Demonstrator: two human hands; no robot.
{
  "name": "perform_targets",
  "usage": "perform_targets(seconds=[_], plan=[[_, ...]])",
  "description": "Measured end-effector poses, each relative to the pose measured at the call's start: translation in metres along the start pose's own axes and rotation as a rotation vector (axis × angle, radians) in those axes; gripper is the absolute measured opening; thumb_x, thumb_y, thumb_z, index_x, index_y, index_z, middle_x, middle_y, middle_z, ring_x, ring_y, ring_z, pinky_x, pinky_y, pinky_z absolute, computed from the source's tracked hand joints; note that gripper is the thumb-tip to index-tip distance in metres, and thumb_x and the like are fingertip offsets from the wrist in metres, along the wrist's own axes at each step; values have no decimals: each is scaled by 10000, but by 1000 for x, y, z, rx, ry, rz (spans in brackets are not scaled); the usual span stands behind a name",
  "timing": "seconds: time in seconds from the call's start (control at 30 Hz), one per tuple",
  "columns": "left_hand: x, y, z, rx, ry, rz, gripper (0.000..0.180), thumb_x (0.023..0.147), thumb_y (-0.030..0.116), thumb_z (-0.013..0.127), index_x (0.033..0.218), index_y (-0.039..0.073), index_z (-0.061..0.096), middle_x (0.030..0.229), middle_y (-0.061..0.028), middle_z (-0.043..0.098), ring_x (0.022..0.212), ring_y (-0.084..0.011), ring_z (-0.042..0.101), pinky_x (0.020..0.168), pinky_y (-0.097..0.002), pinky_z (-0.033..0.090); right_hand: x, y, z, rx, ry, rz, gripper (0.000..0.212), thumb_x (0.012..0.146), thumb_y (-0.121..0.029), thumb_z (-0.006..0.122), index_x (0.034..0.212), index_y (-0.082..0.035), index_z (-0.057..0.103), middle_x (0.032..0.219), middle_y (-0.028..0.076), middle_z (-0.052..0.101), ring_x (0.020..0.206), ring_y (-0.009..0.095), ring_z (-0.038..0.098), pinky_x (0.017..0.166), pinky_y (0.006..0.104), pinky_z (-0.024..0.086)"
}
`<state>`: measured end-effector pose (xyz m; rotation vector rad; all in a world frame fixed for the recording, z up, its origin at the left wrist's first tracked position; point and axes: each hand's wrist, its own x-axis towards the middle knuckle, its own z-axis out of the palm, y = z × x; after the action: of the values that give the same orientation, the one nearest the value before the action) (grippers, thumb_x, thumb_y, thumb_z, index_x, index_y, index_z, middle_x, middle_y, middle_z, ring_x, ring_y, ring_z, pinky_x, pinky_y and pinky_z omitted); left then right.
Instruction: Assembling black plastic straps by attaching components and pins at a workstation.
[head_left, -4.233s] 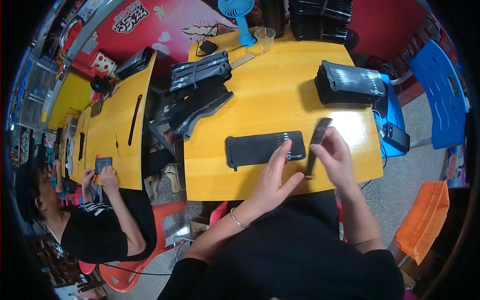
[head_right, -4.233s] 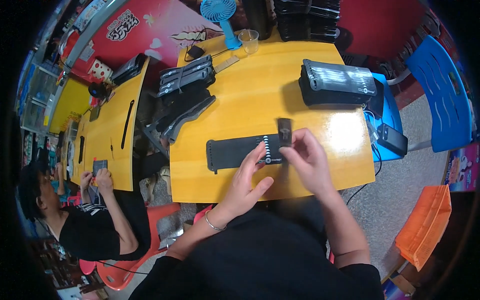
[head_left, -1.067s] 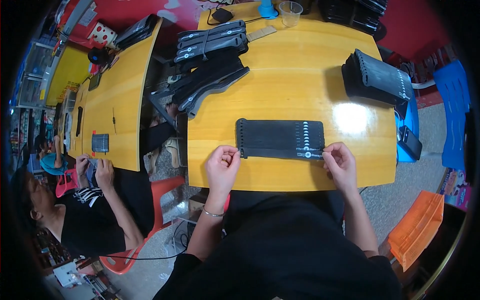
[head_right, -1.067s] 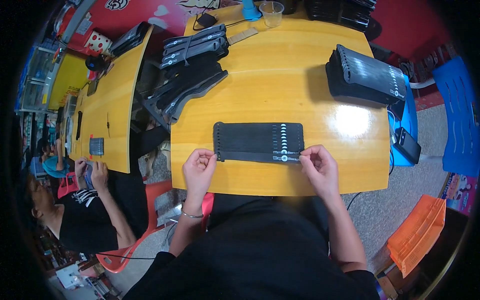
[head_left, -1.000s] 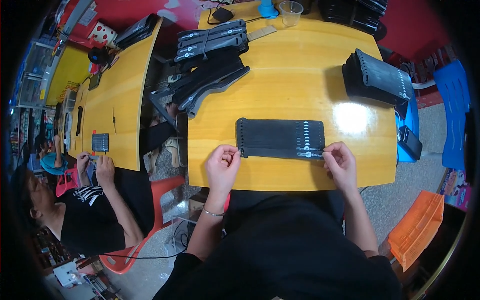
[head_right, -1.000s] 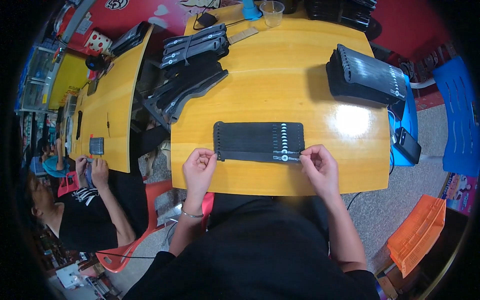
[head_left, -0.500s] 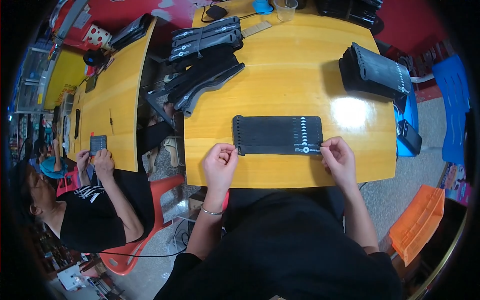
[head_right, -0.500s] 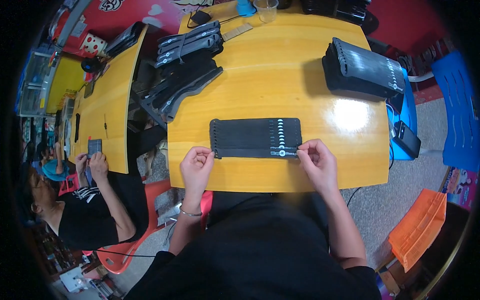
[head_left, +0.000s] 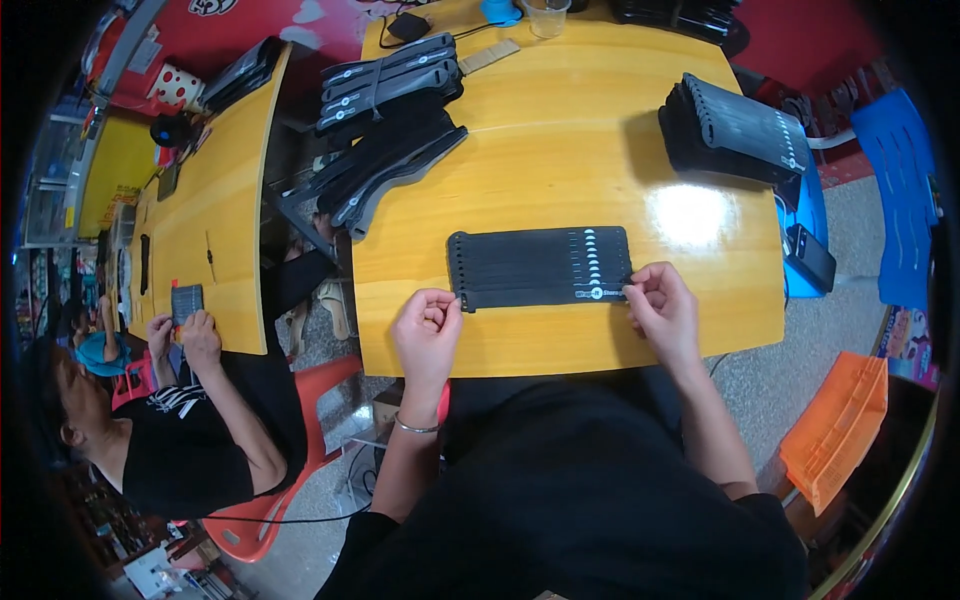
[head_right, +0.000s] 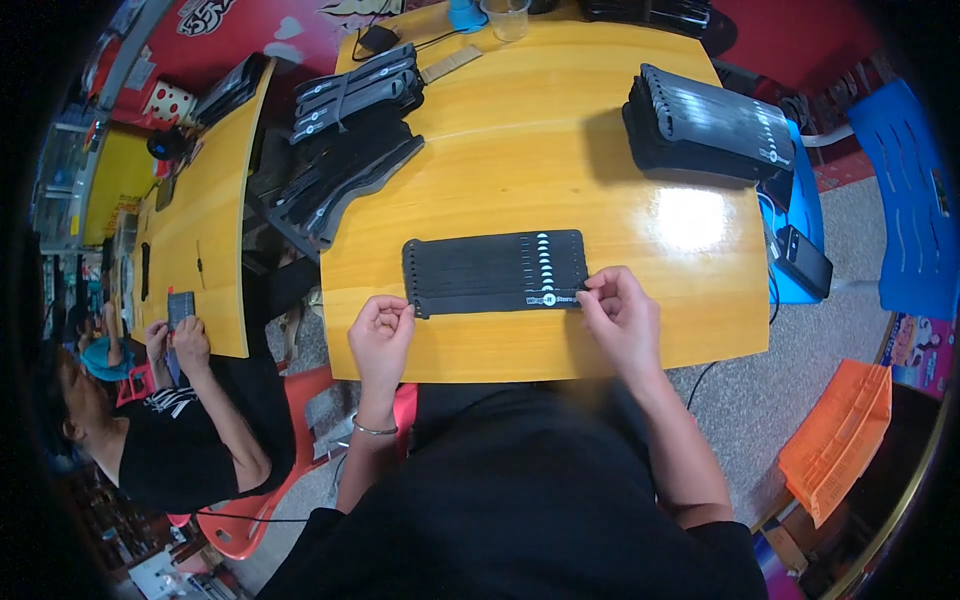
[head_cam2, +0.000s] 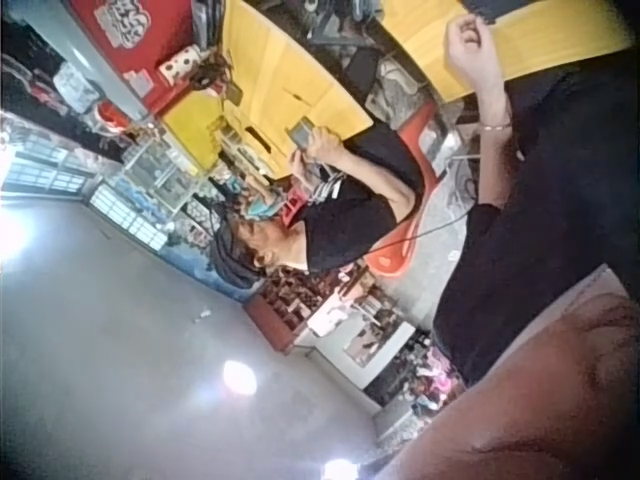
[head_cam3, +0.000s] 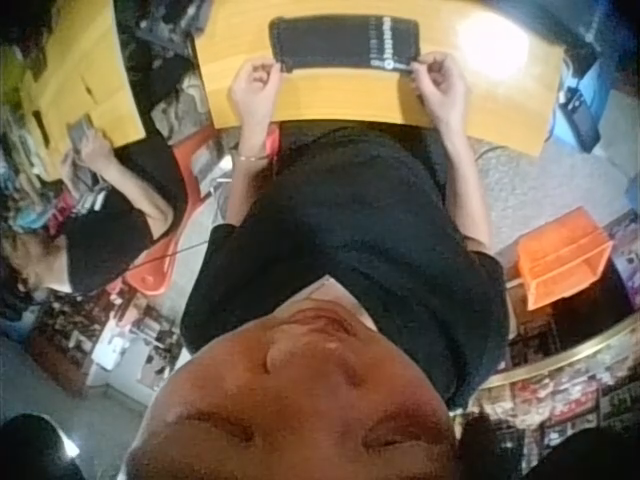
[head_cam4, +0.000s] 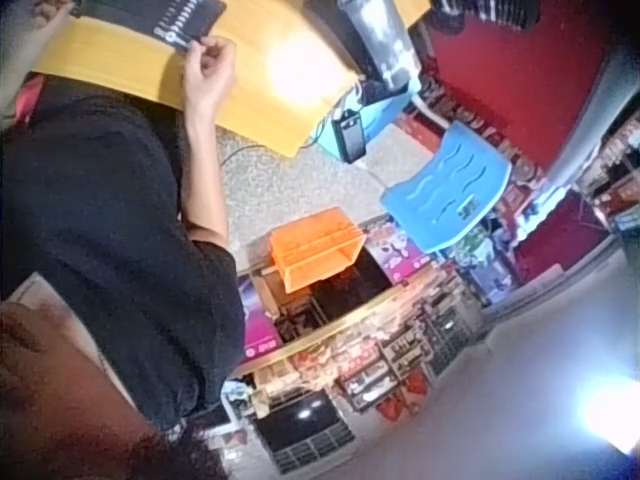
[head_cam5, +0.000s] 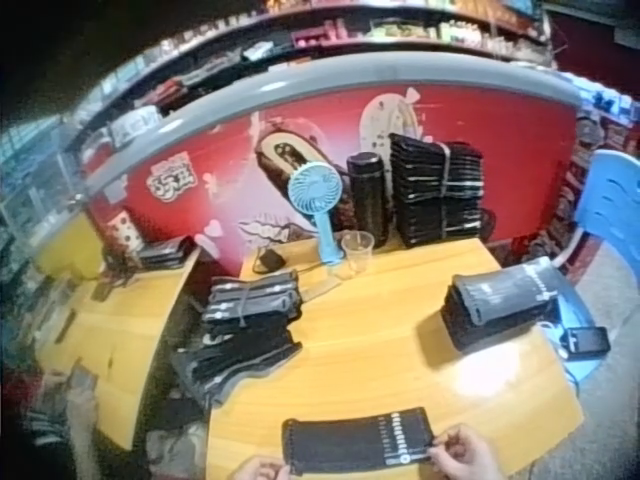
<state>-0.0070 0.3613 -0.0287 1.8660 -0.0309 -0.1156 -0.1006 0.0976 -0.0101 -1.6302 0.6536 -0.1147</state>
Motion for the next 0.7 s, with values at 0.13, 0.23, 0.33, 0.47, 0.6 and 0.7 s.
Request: perform_targets(seconds=[0.13, 0.23, 0.33, 0.47, 0.6, 0.7], plan=[[0, 2, 0, 5, 0, -2, 99, 782, -90, 626, 840, -18, 591, 691, 12, 549, 556, -6, 466, 485, -135, 369, 2, 2, 1, -1, 4, -23, 161, 840, -20, 630, 936, -12, 501, 702, -6, 540, 545, 32, 538, 471, 173, 434], [0, 1, 0, 32, 8, 11, 100, 781, -94, 626, 836, -20, 589, 685, 12, 548, 554, -3, 464, 485, -135, 368, 2, 1, 2, -24, 13, -19, 168, 841, -20, 629, 940, -13, 493, 700, 3, 539, 532, 36, 538, 461, 178, 442], [1, -1, 0, 0, 5, 15, 99, 781, -96, 627, 833, -20, 588, 685, 12, 547, 555, -3, 464, 486, -134, 367, 1, -4, 4, -42, 24, -21, 169, 841, -20, 627, 939, -14, 489, 703, 9, 539, 527, 39, 541, 453, 183, 450], [1, 1, 0, 9, 3, 21, 101, 782, -97, 628, 833, -20, 587, 686, 13, 547, 556, -2, 463, 486, -134, 364, 1, -2, 4, -61, 30, -28, 171, 841, -19, 627, 937, -15, 486, 708, 16, 541, 525, 42, 544, 449, 187, 454], [1, 0, 1, 5, 9, 22, 101, 783, -99, 626, 829, -19, 584, 685, 13, 548, 554, -1, 465, 483, -135, 364, 2, -3, 4, -62, 26, -25, 171, 839, -18, 628, 934, -15, 486, 707, 19, 542, 524, 46, 546, 452, 188, 458], [1, -2, 0, -4, 11, 8, 101, 783, -100, 625, 828, -19, 584, 682, 14, 550, 552, -1, 468, 480, -136, 364, 2, -4, 4, -69, 27, -22, 172, 836, -13, 629, 932, -12, 486, 708, 22, 544, 523, 48, 548, 455, 189, 462]])
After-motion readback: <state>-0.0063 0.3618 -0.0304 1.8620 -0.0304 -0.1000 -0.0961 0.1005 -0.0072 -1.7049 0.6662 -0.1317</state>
